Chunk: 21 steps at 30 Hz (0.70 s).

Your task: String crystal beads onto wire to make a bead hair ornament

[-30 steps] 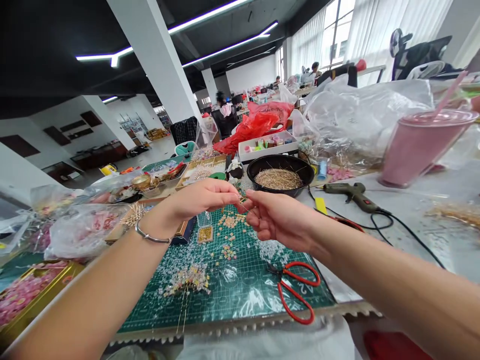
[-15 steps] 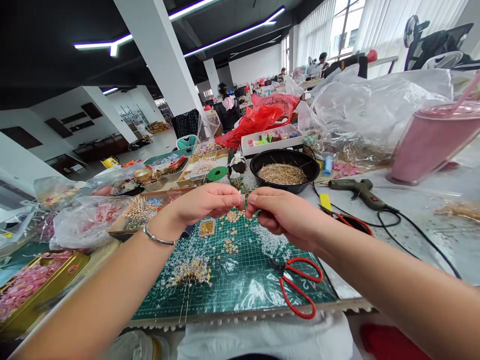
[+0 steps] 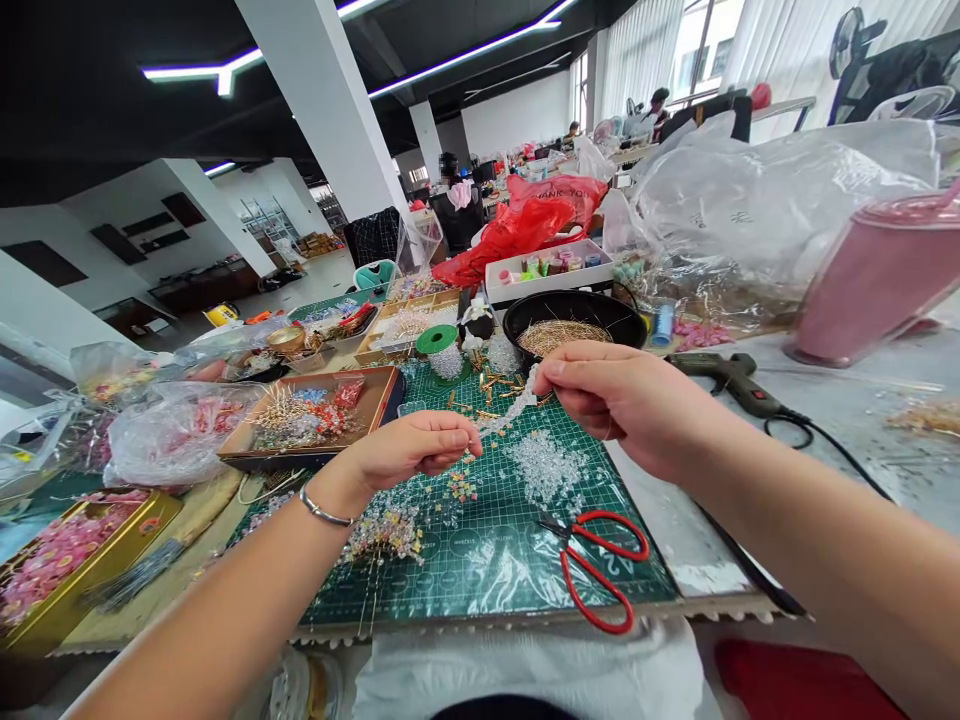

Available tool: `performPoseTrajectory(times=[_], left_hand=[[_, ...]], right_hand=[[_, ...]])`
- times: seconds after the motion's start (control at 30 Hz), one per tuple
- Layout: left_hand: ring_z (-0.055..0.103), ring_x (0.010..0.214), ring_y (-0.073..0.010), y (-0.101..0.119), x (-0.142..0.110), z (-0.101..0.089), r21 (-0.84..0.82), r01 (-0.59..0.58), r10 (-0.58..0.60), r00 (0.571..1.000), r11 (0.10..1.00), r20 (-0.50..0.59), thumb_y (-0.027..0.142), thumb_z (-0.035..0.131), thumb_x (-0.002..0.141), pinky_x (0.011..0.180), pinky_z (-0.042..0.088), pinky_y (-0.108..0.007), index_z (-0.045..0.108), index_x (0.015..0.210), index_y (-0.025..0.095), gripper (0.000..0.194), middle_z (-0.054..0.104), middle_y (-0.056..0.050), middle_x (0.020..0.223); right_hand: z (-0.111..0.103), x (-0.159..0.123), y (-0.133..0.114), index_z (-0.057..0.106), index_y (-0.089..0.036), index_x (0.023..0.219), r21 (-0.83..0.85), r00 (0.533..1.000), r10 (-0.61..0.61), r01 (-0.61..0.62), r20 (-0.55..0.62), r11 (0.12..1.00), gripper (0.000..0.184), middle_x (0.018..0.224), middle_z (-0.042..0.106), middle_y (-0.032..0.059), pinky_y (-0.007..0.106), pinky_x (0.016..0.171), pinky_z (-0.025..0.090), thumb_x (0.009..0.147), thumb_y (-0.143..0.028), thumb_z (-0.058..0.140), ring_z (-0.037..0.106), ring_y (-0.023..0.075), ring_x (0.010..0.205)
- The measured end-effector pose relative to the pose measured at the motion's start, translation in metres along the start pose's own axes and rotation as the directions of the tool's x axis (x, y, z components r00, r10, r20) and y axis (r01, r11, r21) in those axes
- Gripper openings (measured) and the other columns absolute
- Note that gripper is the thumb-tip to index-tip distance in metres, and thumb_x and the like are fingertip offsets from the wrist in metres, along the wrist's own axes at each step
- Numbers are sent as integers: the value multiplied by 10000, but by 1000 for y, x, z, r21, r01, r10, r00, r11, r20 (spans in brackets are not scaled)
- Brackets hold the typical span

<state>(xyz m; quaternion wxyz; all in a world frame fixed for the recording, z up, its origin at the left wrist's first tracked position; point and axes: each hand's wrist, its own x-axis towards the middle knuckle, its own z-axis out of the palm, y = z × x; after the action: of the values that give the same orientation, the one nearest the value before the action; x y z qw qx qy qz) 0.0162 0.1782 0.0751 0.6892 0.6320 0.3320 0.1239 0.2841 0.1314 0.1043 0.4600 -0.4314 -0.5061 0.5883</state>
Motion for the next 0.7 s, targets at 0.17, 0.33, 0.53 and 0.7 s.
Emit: performPoseTrajectory(times=[0.17,0.33,0.53,0.7], left_hand=[[313,573,-95,-2,1,12,47,13,-12,1000,999,-20,467,624,890,510,190,-239,696,1025,153,350,424,41,661],[311,568,-90,-12,-1,15,63,-18,23,997,998,-71,468,636,882,520,200,-246,701,943,149,331,410,44,656],[253,537,-90,-8,-10,0,96,-65,87,967,993,-241,491,625,885,519,151,-263,661,856,166,329,344,58,612],[253,536,-103,17,-19,-16,182,-111,173,910,977,-377,410,618,899,524,144,-281,685,851,193,232,333,47,600]], right_hand=[[4,1,-8,668,-191,739,-26,1000,-25,25,17,999,204,503,274,-68,277,424,69,840,-367,643,169,72,440],[0,-2,-17,660,-179,747,-59,998,-55,54,-11,997,185,491,298,-65,289,437,70,852,-328,630,172,69,442],[-18,5,-1,657,-180,776,-122,1000,-17,15,-16,992,202,503,318,-61,294,449,87,860,-362,629,194,79,455],[-27,16,30,662,-177,780,-195,999,48,-44,12,980,284,493,341,-60,274,440,95,811,-459,682,217,81,449]])
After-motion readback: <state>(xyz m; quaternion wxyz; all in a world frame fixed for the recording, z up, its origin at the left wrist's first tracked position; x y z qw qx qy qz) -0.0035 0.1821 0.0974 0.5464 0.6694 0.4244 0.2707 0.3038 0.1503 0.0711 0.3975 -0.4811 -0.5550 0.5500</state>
